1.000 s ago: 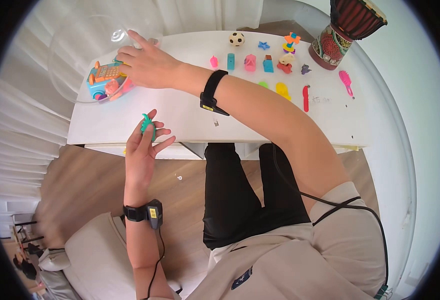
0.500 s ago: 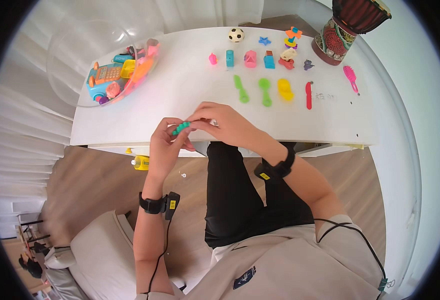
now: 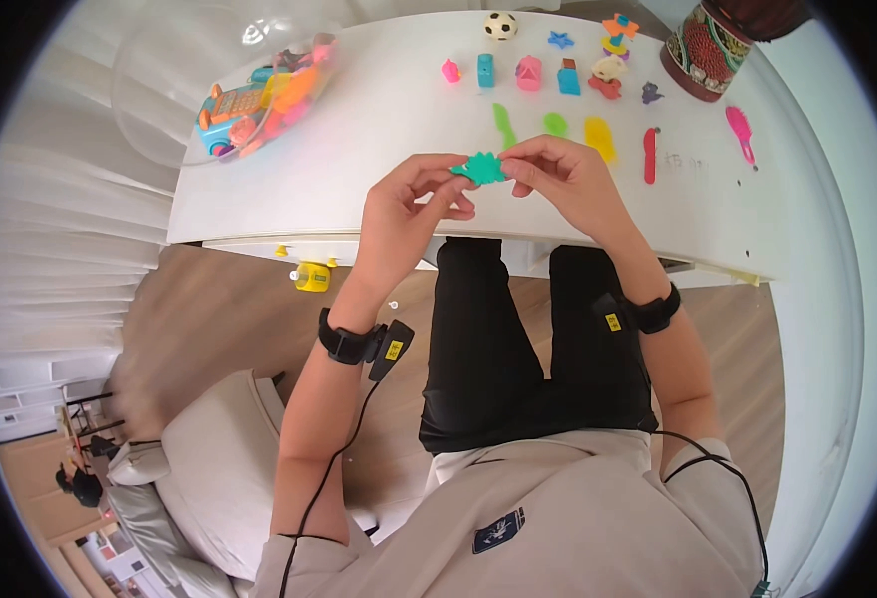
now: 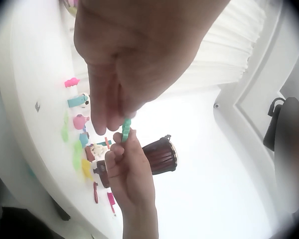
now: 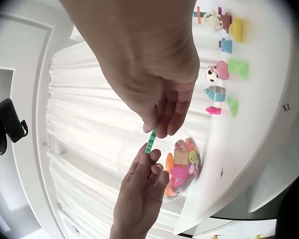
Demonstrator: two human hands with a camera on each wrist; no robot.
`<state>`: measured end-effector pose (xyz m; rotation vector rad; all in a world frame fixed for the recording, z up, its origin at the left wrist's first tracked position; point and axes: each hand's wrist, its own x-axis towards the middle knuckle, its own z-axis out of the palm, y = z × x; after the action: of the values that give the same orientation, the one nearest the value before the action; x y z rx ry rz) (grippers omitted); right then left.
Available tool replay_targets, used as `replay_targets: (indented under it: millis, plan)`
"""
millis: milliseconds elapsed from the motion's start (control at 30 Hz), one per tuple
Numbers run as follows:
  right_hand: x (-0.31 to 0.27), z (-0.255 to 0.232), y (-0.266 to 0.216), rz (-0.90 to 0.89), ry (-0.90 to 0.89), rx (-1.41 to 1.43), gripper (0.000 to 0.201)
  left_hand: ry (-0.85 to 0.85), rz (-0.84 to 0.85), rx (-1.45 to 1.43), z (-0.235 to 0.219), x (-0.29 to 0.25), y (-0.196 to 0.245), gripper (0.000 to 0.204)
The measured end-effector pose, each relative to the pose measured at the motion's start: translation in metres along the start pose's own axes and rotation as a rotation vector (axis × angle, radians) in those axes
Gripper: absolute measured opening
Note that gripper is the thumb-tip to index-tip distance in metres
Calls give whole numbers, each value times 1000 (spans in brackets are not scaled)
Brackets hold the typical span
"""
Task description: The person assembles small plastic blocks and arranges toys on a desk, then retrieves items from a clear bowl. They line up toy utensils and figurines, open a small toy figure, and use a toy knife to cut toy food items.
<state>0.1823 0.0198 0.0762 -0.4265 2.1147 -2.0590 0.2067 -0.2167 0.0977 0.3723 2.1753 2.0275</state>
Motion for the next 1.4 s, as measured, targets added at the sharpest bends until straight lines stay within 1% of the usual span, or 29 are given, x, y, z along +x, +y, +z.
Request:
replay_targets:
  millis: [33,167,233,267,333,367,433,467,533,600,633,667,733,767,800,833,867,933,967,1033,1067,1100,1133,1167,1233,1267,1300,1333,1400]
  plan:
    - [-3,0,1,-3,17,25,22,21,-14,-16,2,2,0,26]
    - [-21,0,6,-55,111,58,22,-11,-13,-32,8,7,0,24]
    - [-28,-2,16,-104,219,74,20,-20,13,25,9,9,-4,22]
    - [-32,-6,22,-104,228,72,20,-28,14,23,9,11,-7,22]
    - [-43,-24,36,-95,353,-160,19,-5,9,3,7,15,-13,20]
    - [-47,-33,44,-95,358,-163,19,-11,10,1,6,17,-16,20]
    - [-57,-55,56,-79,514,-337,17,55,-64,-45,3,22,-22,20]
    - [-63,-66,58,-81,520,-336,17,49,-62,-43,2,25,-24,20]
    - [-75,-88,59,-45,609,-564,16,64,-99,-8,0,37,-31,19]
    - [-85,-104,69,-36,633,-555,15,55,-40,19,-3,53,-43,21]
    - [-89,-111,79,-32,661,-431,16,55,8,45,-4,61,-45,22]
    - [-90,-114,83,-29,684,-307,16,55,13,45,-5,71,-44,22]
    - [-93,-117,87,-30,670,-267,17,61,101,220,-7,93,-39,21]
    - [-94,-116,85,-22,658,-224,18,68,109,224,-4,105,-31,21]
    - [-95,-115,84,-32,652,-222,18,106,199,353,1,118,-23,20]
    - [-94,-112,82,-1,655,-271,18,146,289,482,5,131,-17,19]
    - [-94,-109,80,32,659,-320,18,156,293,485,8,146,-13,19]
    - [-93,-107,79,15,659,-322,17,119,411,582,14,179,-5,17]
    - [-93,-106,79,11,666,-289,17,123,414,588,17,196,-2,17]
    - [-95,-106,80,2,676,-245,16,42,471,783,25,229,2,16]
    - [-96,-106,78,6,670,-283,16,37,475,789,27,246,1,16]
    - [-97,-106,76,10,666,-322,15,-15,462,801,30,262,-2,17]
    - [-98,-106,74,10,674,-315,15,-69,446,814,34,276,-5,17]
    - [-98,-105,72,1,666,-309,15,-80,447,820,39,286,-6,17]
    - [-99,-104,71,-16,652,-276,12,-139,410,1001,46,302,-10,18]
    - [-101,-101,71,-3,660,-258,12,-158,400,1012,48,306,-13,18]
    - [-103,-102,71,-35,635,-293,11,-193,394,1110,50,309,-18,18]
    - [-101,-105,69,-80,615,-334,10,-223,404,1208,51,320,-21,18]
    - [-102,-108,62,-90,597,-326,8,-271,422,1287,49,335,-30,18]
